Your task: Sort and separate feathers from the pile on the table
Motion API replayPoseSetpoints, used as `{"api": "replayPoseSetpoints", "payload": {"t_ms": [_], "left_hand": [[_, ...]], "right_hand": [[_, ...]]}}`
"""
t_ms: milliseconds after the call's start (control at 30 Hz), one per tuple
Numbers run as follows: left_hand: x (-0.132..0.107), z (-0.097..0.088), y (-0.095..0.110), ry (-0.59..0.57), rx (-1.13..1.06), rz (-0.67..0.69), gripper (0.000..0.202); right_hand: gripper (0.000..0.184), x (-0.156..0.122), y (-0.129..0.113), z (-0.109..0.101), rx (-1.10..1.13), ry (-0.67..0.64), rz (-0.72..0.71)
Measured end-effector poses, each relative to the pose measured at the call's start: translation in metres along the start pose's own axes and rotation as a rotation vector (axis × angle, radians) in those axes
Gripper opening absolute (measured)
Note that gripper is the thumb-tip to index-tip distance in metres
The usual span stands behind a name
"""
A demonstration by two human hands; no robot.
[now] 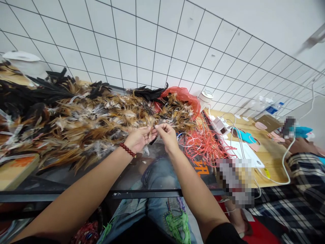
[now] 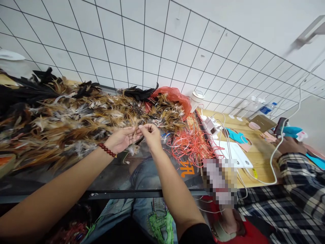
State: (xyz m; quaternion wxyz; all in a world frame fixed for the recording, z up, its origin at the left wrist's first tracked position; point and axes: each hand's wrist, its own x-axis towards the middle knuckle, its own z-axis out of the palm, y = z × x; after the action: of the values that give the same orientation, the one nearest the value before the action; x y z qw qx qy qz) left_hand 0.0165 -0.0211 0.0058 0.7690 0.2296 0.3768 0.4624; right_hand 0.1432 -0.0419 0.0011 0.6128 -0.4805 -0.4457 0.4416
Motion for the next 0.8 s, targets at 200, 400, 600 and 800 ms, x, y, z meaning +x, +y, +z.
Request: {"api": "replayPoseSetpoints", "payload": {"t_ms": [200, 400, 600, 800], "left_hand": [[-0.001, 0.002, 0.0, 0.006, -0.059, 0.142, 0.011], [-0.003, 0.005, 0.0, -0.071, -0.079, 0.093, 0.012], [-0.006, 0.006, 0.002, -0.019, -0.099, 0.009, 0.02], [-0.007, 0.006, 0.003, -0.007, -0.055, -0.087, 0.017]], "right_hand": [[0.025, -0.007, 0.004, 0.0, -0.547, -0.04, -0.176], [0.014, -0.003, 0.011, 0.0, -0.487, -0.045, -0.161], [0.024, 0.002, -0.001, -0.005, -0.003, -0.053, 0.048], [0.023, 0.005, 0.001, -0.007, 0.055, -0.015, 0.075]]}}
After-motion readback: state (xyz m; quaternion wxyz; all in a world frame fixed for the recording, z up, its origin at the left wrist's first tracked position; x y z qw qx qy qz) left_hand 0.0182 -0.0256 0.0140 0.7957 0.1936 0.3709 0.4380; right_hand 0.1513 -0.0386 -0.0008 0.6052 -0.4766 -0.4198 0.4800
